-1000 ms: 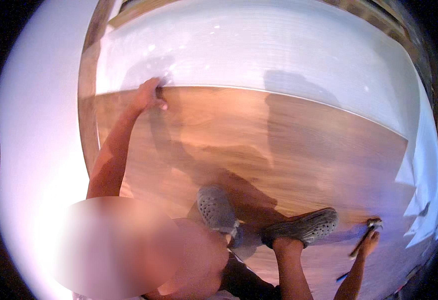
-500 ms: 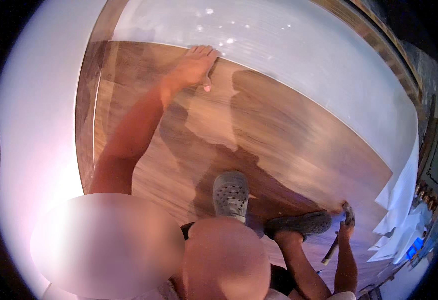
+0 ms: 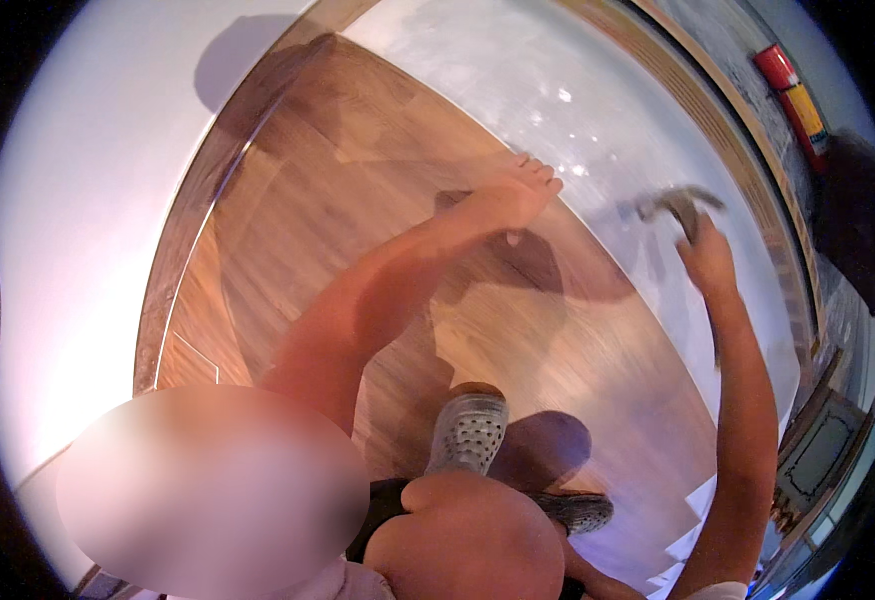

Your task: The person installs laminate flooring by placing planks over foam underlayment, aligning them with existing rows, and tapping them into place with a hammer.

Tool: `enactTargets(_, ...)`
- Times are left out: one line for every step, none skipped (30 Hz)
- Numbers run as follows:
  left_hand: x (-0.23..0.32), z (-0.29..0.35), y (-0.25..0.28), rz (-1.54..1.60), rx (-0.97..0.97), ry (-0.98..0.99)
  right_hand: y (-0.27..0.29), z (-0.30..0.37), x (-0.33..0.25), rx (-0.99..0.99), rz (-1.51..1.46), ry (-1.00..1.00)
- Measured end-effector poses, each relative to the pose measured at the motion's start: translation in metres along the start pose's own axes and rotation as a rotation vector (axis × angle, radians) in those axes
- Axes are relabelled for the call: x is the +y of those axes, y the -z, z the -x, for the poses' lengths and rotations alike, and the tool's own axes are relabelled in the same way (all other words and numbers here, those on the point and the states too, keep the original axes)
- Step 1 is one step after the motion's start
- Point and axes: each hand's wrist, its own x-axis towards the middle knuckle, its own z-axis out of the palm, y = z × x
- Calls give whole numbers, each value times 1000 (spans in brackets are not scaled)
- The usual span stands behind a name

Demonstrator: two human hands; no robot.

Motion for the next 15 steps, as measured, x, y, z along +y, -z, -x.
enactTargets(1,-3,1,7,14,-7,-2,-40,-11,-107,29,10)
enactTargets(-1,-1,-2,14,17,-9,0,-71,-40,-150,84,135)
enactTargets(-1,2,-3,-5,55,-6,-1,-96,-68,-183,72,139)
enactTargets(0,3,-4,-23,92,-7,-3,-116,-90,-217,60,139)
enactTargets(3,2,-5,-38,135,-14,-7,-132,-105,-206,14,125)
enactTargets(5,1,-5,-40,145,-15,-11,-145,-120,-196,-39,116)
enactTargets(5,-2,-5,-47,154,-12,-13,-157,-134,-233,-67,112)
enactTargets(5,-3,-7,-52,157,-13,-18,-164,-147,-275,-99,104)
enactTargets(5,-3,-9,-64,180,-14,-22,-168,-158,-317,-130,96)
enactTargets(3,-3,-13,-76,202,-12,-32,-172,-169,-364,-82,153)
enactTargets(4,-6,-14,-90,231,-16,-41,-173,-175,-404,-30,204)
enactTargets(4,-8,-15,-80,232,-24,-46,-174,-178,-444,24,255)
enactTargets(2,-5,-18,-72,224,-24,-47,-173,-181,-430,-31,246)
enactTargets(-1,-2,-21,-63,217,-25,-46,-175,-183,-407,-64,252)
enactTargets(-3,0,-24,-67,229,-17,-44,-176,-183,-385,-96,258)
